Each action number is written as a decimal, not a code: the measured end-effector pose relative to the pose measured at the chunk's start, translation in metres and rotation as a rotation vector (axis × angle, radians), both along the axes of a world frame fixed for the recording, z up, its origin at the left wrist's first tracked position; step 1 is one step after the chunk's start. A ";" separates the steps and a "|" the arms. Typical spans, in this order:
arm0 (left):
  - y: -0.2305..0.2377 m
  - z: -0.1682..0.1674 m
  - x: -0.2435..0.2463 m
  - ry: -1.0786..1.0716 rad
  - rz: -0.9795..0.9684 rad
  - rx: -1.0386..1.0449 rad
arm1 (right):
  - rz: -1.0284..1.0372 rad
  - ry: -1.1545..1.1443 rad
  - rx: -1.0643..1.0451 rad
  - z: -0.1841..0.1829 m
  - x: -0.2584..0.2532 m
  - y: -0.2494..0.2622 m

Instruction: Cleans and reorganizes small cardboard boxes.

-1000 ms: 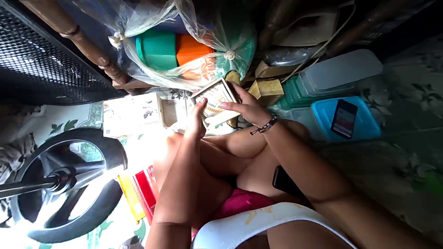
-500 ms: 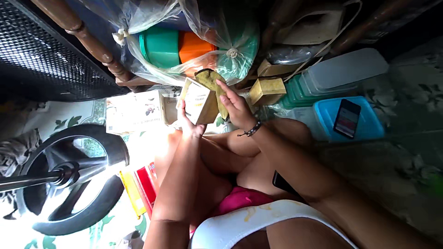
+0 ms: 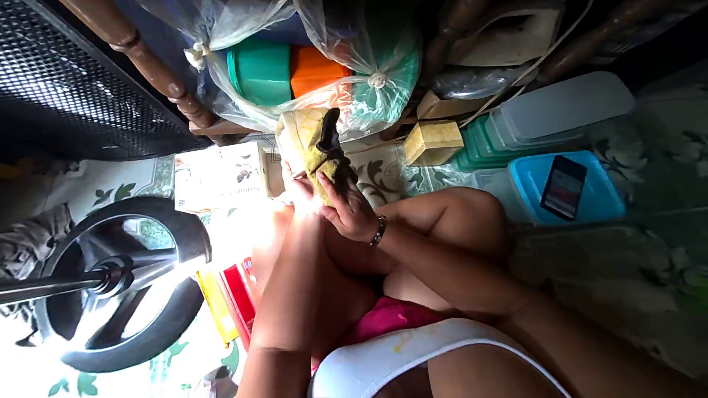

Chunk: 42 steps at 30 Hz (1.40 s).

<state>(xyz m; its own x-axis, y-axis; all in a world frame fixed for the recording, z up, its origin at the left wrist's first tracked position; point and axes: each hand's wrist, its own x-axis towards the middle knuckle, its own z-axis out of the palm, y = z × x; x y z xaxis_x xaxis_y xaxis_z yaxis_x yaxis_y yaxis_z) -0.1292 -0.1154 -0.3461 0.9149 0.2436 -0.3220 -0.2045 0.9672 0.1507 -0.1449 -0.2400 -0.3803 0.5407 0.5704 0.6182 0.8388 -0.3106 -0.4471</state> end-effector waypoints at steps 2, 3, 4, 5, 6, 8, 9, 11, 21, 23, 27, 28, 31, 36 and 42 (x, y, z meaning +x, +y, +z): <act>0.000 0.003 0.003 -0.026 0.018 0.042 | -0.017 -0.062 0.023 0.002 0.006 -0.002; 0.001 0.000 0.001 -0.039 0.009 0.087 | -0.032 -0.081 0.033 0.003 0.007 -0.003; 0.001 -0.003 -0.002 -0.054 -0.005 0.110 | -0.054 -0.099 0.030 0.004 0.008 -0.003; 0.001 -0.007 -0.005 -0.078 -0.029 0.130 | -0.082 -0.112 0.022 0.005 0.009 -0.002; 0.000 -0.008 -0.007 -0.091 -0.055 0.156 | -0.095 -0.108 0.010 0.008 0.011 -0.001; -0.002 -0.006 -0.009 -0.113 -0.109 0.180 | -0.079 -0.078 -0.001 0.017 0.019 0.004; -0.002 -0.002 -0.009 -0.111 -0.129 0.197 | -0.073 -0.064 0.000 0.023 0.025 0.006; -0.005 0.001 -0.008 -0.091 -0.168 0.211 | -0.104 -0.026 -0.008 0.039 0.040 0.010; -0.008 -0.006 -0.007 -0.085 -0.367 0.164 | -0.197 0.572 -0.039 0.117 0.112 0.013; -0.007 -0.007 -0.010 -0.070 -0.374 0.141 | -0.069 0.791 -0.063 0.127 0.121 0.007; -0.007 -0.009 -0.010 -0.127 -0.414 0.139 | 0.072 1.033 -0.024 0.136 0.124 -0.004; -0.007 -0.011 -0.010 -0.140 -0.424 0.149 | 0.084 1.055 -0.007 0.135 0.124 -0.005; -0.008 -0.011 -0.010 -0.125 -0.444 0.159 | 0.087 1.156 0.100 0.126 0.124 -0.010; -0.008 -0.011 -0.010 -0.061 -0.422 0.173 | 0.018 1.318 0.435 0.106 0.116 -0.007; -0.008 -0.010 -0.010 0.004 -0.415 0.188 | -0.019 1.430 0.695 0.097 0.105 -0.005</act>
<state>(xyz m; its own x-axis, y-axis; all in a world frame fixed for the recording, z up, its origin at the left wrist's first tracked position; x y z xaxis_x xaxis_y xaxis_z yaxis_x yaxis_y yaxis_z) -0.1390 -0.1238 -0.3560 0.9463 -0.0885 -0.3109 0.1952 0.9230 0.3315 -0.0399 -0.2451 -0.2835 0.8827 0.3927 -0.2582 -0.3810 0.2762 -0.8824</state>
